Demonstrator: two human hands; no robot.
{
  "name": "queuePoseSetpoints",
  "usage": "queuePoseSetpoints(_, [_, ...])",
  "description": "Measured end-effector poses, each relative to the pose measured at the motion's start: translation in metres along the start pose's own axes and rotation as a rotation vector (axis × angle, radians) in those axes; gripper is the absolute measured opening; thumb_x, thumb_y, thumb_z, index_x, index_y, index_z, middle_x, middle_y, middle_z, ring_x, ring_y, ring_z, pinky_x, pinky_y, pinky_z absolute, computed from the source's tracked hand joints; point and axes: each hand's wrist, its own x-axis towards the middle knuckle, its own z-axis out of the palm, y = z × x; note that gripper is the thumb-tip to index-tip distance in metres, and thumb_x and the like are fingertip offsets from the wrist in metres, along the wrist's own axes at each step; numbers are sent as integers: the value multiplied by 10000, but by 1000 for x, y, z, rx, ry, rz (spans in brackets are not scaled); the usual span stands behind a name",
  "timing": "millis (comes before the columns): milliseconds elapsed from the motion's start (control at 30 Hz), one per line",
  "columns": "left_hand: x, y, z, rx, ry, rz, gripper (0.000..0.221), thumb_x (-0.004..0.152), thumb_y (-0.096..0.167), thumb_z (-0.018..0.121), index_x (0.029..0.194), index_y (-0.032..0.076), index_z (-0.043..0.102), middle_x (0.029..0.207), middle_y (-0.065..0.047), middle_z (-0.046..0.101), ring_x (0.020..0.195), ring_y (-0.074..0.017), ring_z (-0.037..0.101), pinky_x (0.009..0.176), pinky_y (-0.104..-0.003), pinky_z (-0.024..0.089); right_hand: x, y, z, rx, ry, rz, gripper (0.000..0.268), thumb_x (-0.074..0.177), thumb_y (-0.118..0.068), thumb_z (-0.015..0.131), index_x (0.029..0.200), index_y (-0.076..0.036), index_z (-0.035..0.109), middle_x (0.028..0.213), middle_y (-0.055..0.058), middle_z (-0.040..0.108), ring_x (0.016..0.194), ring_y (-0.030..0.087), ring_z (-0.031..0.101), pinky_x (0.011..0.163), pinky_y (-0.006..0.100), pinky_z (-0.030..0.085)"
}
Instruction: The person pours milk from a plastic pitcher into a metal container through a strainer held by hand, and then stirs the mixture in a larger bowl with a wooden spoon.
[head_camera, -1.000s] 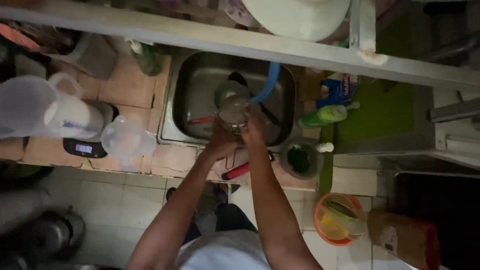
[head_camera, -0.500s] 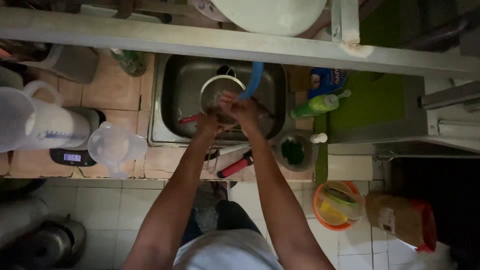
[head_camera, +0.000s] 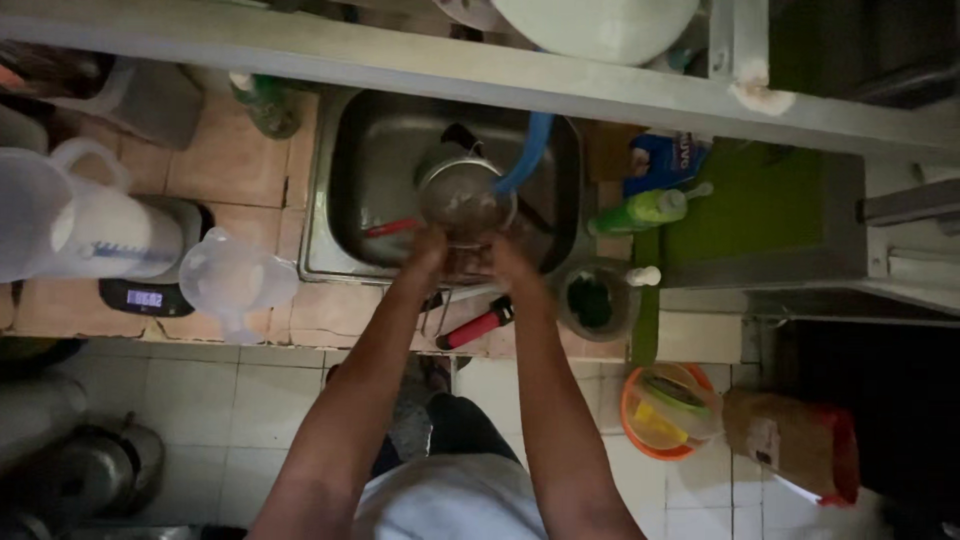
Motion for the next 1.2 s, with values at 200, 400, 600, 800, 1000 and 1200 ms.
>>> queuePoseSetpoints(200, [-117,85,-92,131,-51,90,740,810,273,716,1491,51,531,1390,-186,639,1286,-372,610,1023,-358,522,36,41,-48,-33,-63,60,484,894,-64,613,1335,102,506,1167,152,418,1111,325,468,907,546,574])
queuePoseSetpoints(400, [52,19,-59,350,156,534,218,861,116,713,1048,8,741,922,-225,731,909,-442,734,702,-490,610,13,12,-22,-206,-38,79,620,887,-93,619,1431,79,377,1057,240,542,849,319,498,647,579,651])
queuePoseSetpoints(600, [-128,99,-86,238,78,394,251,962,85,573,1091,-119,640,1031,-334,698,1030,-504,698,789,-546,595,-1,-5,-5,-309,20,7,668,967,-224,589,1524,55,347,1267,277,525,1015,318,551,684,510,655])
queuePoseSetpoints(800, [11,13,-25,140,-84,424,438,1010,258,543,1239,-106,624,1156,-355,660,1136,-516,650,847,-573,567,15,-11,-8,-146,50,-151,505,879,-478,769,1185,-78,736,1078,157,711,970,322,678,806,533,593])
queuePoseSetpoints(1000, [-129,71,-45,179,-303,301,557,1065,410,420,1539,118,420,1564,-108,409,1475,-271,354,1209,-414,286,-14,-23,42,-278,-183,-886,428,996,-558,569,1053,-153,445,1063,49,383,951,148,315,868,387,261])
queuePoseSetpoints(1200, [-72,46,-54,-1112,-744,570,636,1012,415,580,1540,269,255,1551,-77,352,1372,-293,413,1135,-550,388,9,-9,58,-612,22,-871,397,1053,-422,550,1309,-126,618,1128,172,688,1031,311,673,904,448,550])
